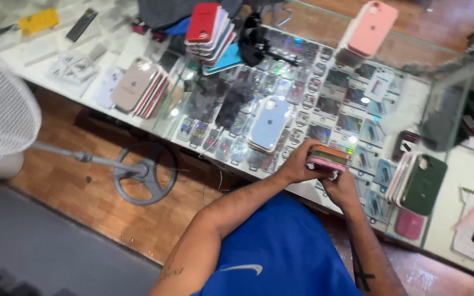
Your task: The person is sorting and organizing various mobile phone cases and their packaging on a glass service counter.
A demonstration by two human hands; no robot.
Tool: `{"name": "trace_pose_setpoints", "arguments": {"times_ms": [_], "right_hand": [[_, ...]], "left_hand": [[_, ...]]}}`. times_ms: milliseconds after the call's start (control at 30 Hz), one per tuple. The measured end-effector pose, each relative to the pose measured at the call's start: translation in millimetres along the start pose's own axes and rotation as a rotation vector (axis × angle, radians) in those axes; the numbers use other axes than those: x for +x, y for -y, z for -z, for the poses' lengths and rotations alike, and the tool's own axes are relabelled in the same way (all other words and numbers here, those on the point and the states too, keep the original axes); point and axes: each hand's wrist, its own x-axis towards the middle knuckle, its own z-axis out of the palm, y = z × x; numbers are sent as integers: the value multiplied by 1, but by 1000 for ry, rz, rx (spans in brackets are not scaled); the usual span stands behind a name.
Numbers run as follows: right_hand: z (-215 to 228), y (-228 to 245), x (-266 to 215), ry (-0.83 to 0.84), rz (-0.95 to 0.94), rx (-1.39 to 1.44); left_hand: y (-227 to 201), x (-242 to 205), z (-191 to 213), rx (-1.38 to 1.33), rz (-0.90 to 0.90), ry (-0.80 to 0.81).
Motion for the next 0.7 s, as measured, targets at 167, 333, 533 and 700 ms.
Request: {"name": "trace_pose_setpoints", "arguments": {"times_ms": [167,333,533,700], "right_hand": [[3,-14,-6,-4,-9,4],[-1,0,-5,-47,64,111],[18,45,-9,-17,-86,83],[5,15,-15,-6,-155,166]], "left_hand": [[19,-15,-8,-103,125,73],[3,-7,-4,-122,346,122],[2,-9,-3,-208,497,92],[0,-3,-2,-10,441,23]]}}
